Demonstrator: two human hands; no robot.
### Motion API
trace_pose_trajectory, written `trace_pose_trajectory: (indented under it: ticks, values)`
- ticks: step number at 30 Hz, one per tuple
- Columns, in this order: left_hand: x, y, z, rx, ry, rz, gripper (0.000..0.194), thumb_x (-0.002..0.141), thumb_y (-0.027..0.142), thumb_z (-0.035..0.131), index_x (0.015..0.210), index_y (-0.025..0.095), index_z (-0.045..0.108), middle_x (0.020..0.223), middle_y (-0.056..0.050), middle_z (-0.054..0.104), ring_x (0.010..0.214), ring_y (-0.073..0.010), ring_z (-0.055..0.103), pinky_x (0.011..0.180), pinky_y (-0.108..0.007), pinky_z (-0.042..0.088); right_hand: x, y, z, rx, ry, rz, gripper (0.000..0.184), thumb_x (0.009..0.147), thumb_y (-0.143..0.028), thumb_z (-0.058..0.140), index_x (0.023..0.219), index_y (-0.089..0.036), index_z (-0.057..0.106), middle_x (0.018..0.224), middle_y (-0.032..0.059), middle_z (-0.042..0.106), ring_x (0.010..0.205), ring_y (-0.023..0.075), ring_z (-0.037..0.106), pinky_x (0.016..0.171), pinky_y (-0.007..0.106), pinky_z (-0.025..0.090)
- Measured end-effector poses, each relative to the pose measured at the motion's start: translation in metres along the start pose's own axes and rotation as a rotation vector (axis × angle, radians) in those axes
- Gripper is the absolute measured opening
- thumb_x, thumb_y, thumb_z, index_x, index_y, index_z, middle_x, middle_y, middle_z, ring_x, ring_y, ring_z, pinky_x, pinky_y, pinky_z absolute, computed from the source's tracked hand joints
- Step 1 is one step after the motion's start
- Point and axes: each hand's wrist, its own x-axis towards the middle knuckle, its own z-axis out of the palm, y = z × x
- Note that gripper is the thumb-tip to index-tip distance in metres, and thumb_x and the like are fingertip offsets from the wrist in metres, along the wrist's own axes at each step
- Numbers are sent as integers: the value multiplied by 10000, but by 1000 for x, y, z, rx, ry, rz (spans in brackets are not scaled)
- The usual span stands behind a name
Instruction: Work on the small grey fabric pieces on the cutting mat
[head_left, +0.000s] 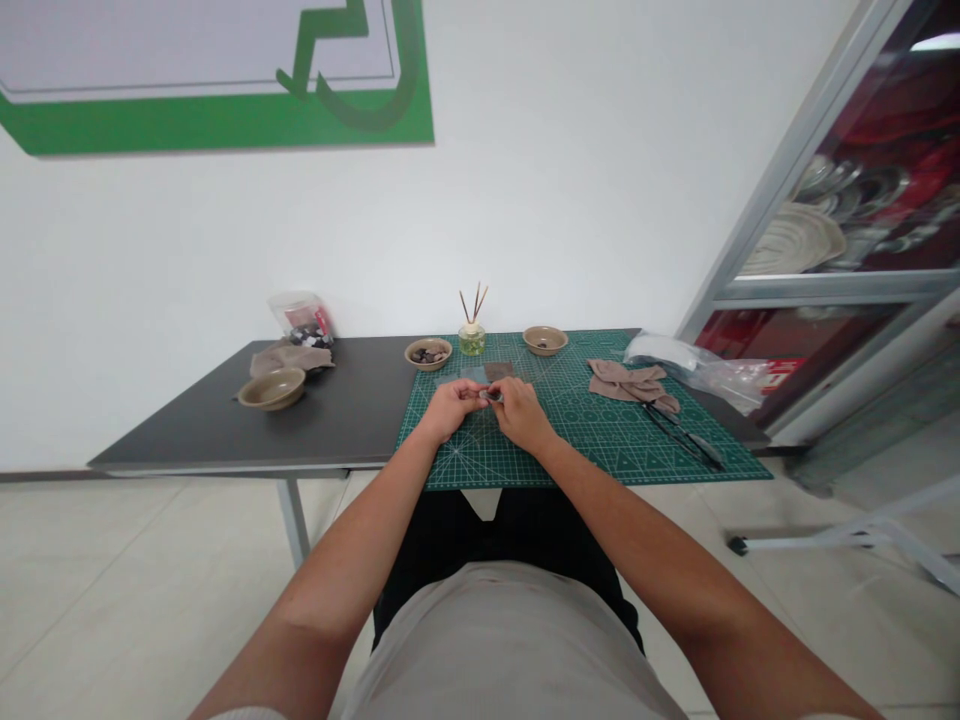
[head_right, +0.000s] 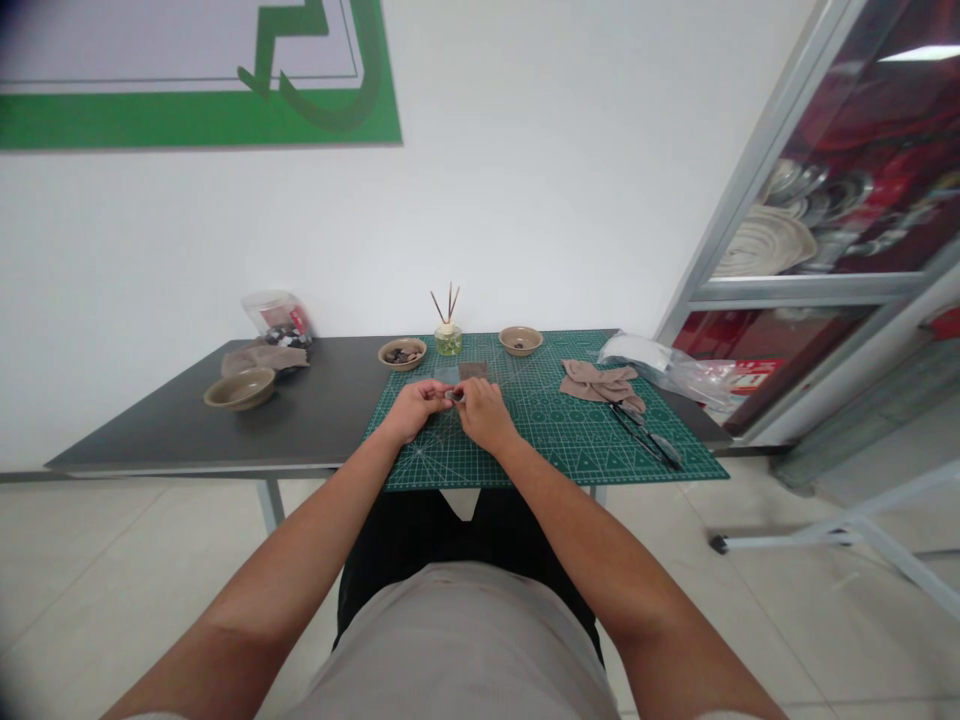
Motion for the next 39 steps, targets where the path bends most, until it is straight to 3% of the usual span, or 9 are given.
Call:
trace_pose_trajectory:
  ticks: [5,11,15,20,28,39]
  values:
    - [1,-2,-1,-3,11,12,321,556,260,807,836,137,710,606,35,595,562,-85,493,575,-218,384,0,2,2,16,46,-9,134,932,-209,423,962,-184,552,943,102,628,904,254,535,802,379,349]
    - [3,-2,-4,9,41,23,282,651,351,757,844,147,729,664,9,621,578,-92,477,574,-228,370,1,4,-2,58,163,15,137,933,-243,463,975,-185,579,941,98,619,913,253,536,812,377,380]
    - [3,-3,-4,-34,-10,30,279,708,403,718,802,141,702,686,-9,633,573,-96,500,571,-235,388,1,2,-5,45,112,-34,135,921,-201,461,963,-202,590,969,89,629,917,254,521,823,378,379]
    - [1,-1,-1,-34,-44,26,315,710,398,727,893,153,655,649,12,625,536,-95,518,539,-227,404,1,0,-4,28,46,-69,194,885,-121,435,979,-193,589,977,95,626,904,256,507,809,382,378]
    - [3,-4,-2,-79,-109,26,338,629,233,763,930,141,639,592,42,586,545,-87,533,579,-221,420,1,4,2,43,70,-51,161,890,-128,437,975,-189,559,972,107,604,904,261,503,804,393,393]
    - [3,-4,-1,-84,-135,-28,298,628,255,742,867,155,594,647,16,659,561,-99,567,572,-225,425,1,8,7,108,79,-78,88,907,-165,447,933,-188,528,936,114,585,890,256,504,814,393,420]
